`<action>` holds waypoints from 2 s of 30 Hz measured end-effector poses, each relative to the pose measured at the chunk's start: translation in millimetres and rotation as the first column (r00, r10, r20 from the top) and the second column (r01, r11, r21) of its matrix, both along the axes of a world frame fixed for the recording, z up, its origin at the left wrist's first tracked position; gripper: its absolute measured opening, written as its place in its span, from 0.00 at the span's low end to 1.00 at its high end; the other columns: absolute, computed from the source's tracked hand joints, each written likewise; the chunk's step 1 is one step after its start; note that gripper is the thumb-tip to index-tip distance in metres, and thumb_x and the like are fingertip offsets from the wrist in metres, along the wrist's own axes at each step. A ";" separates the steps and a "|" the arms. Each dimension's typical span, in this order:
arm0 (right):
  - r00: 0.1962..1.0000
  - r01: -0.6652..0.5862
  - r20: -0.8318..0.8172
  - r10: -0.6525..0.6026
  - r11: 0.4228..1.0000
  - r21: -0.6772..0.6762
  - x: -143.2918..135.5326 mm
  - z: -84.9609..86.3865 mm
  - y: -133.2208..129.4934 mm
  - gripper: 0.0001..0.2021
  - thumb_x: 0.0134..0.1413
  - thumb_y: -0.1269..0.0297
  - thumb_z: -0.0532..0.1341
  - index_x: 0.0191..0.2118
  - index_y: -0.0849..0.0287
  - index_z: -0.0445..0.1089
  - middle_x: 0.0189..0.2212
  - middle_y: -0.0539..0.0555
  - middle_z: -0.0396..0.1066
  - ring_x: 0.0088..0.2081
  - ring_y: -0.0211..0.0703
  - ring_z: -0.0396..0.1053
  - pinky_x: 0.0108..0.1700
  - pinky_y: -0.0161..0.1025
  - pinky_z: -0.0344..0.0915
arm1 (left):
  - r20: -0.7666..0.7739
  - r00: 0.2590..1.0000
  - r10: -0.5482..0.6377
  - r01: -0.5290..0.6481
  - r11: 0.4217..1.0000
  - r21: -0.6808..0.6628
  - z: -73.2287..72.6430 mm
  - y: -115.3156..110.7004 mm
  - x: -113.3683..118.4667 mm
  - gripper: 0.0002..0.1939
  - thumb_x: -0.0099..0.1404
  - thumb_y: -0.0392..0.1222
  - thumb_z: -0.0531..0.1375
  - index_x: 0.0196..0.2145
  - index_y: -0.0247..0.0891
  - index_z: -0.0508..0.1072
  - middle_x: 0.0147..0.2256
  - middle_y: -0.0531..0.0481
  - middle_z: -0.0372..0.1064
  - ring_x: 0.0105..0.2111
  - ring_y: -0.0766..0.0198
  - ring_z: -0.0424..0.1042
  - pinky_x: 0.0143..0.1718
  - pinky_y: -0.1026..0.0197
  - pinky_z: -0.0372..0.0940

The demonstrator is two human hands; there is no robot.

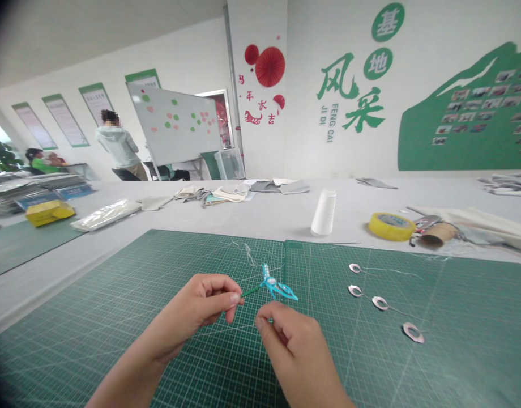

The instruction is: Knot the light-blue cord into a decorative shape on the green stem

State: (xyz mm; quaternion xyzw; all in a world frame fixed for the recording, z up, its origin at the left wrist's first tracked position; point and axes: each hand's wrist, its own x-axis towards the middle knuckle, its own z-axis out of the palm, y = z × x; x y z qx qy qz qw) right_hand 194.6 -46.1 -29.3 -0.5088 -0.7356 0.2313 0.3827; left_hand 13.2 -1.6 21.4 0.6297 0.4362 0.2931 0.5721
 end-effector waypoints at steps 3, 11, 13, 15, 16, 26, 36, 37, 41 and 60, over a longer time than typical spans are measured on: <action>0.995 -0.006 -0.101 -0.006 0.993 -0.119 2.3 -2.4 2.5 0.13 0.60 0.59 0.53 0.27 0.57 0.67 0.17 0.44 0.54 0.21 0.37 0.54 0.24 0.33 0.53 | 0.079 0.993 -0.092 0.097 0.993 -0.062 -0.3 -0.6 -2.6 0.07 0.59 0.41 0.59 0.29 0.34 0.72 0.19 0.56 0.66 0.16 0.74 0.47 0.18 0.68 0.41; 0.939 -0.191 -0.325 0.112 0.956 -0.223 13.7 -2.2 12.9 0.13 0.55 0.57 0.59 0.25 0.60 0.70 0.19 0.46 0.60 0.22 0.36 0.55 0.25 0.33 0.53 | 0.109 0.942 -0.318 0.332 0.931 -0.151 -0.3 -6.1 -5.7 0.05 0.55 0.38 0.62 0.28 0.34 0.76 0.19 0.54 0.68 0.19 0.72 0.61 0.23 0.69 0.53; 0.931 -0.231 -0.337 0.139 0.941 -0.249 16.0 -1.4 14.2 0.12 0.54 0.57 0.61 0.26 0.60 0.71 0.18 0.46 0.59 0.22 0.35 0.55 0.24 0.33 0.52 | 0.094 0.919 -0.383 0.394 0.902 -0.175 -1.3 -7.6 -5.7 0.05 0.55 0.38 0.62 0.28 0.35 0.77 0.19 0.55 0.68 0.21 0.70 0.65 0.26 0.67 0.58; 0.927 -0.256 -0.340 0.158 0.929 -0.267 17.5 0.0 14.3 0.12 0.53 0.58 0.61 0.26 0.60 0.72 0.18 0.46 0.60 0.22 0.35 0.56 0.25 0.33 0.53 | 0.050 0.902 -0.430 0.431 0.883 -0.184 -2.5 -8.9 -5.8 0.04 0.55 0.37 0.61 0.27 0.35 0.77 0.19 0.55 0.67 0.20 0.71 0.65 0.26 0.68 0.59; 0.927 -0.266 -0.333 0.171 0.926 -0.266 18.0 1.0 14.0 0.11 0.53 0.58 0.62 0.26 0.60 0.72 0.18 0.46 0.61 0.22 0.35 0.56 0.25 0.33 0.53 | 0.017 0.895 -0.446 0.441 0.879 -0.179 -3.1 -9.5 -5.8 0.05 0.55 0.37 0.61 0.27 0.36 0.77 0.19 0.56 0.66 0.19 0.71 0.64 0.25 0.68 0.58; 0.966 -0.247 -0.125 0.226 0.949 -0.195 20.1 17.3 8.0 0.10 0.55 0.64 0.60 0.24 0.59 0.72 0.21 0.48 0.66 0.25 0.36 0.61 0.28 0.33 0.56 | -0.276 0.859 -0.431 0.427 0.901 -0.080 -5.2 -15.0 0.0 0.07 0.55 0.34 0.57 0.26 0.37 0.77 0.17 0.57 0.65 0.16 0.72 0.54 0.18 0.70 0.49; 0.993 -0.084 0.089 0.077 0.994 0.075 20.2 20.4 0.7 0.11 0.60 0.63 0.56 0.29 0.55 0.71 0.19 0.47 0.64 0.21 0.36 0.60 0.23 0.34 0.54 | -0.347 0.921 -0.174 0.214 0.974 0.079 -14.4 -6.4 -0.7 0.10 0.58 0.39 0.55 0.25 0.34 0.74 0.21 0.53 0.69 0.18 0.70 0.56 0.21 0.67 0.50; 0.992 -0.083 0.107 0.072 0.992 0.100 20.0 18.7 0.3 0.10 0.61 0.63 0.56 0.30 0.55 0.71 0.19 0.47 0.65 0.21 0.37 0.61 0.24 0.34 0.55 | -0.356 0.925 -0.136 0.183 0.978 0.103 -14.5 -5.2 -0.8 0.11 0.59 0.39 0.55 0.25 0.34 0.74 0.20 0.53 0.69 0.18 0.70 0.56 0.21 0.67 0.50; 0.985 -0.109 0.151 0.086 0.983 0.149 15.8 10.5 -1.3 0.10 0.62 0.65 0.54 0.31 0.56 0.71 0.21 0.48 0.68 0.23 0.37 0.65 0.26 0.35 0.57 | -0.353 0.935 -0.039 0.109 0.978 0.179 -13.5 -2.9 1.6 0.11 0.59 0.40 0.55 0.24 0.35 0.73 0.20 0.53 0.69 0.19 0.69 0.57 0.22 0.66 0.51; 0.993 -0.088 -0.087 0.084 0.995 -0.036 4.1 -2.8 -0.9 0.12 0.64 0.61 0.49 0.30 0.55 0.64 0.22 0.46 0.59 0.24 0.38 0.57 0.27 0.34 0.54 | 0.107 0.994 -0.001 0.001 1.000 -0.001 -0.2 -2.4 3.1 0.05 0.61 0.40 0.57 0.32 0.36 0.66 0.20 0.57 0.66 0.16 0.74 0.46 0.19 0.69 0.44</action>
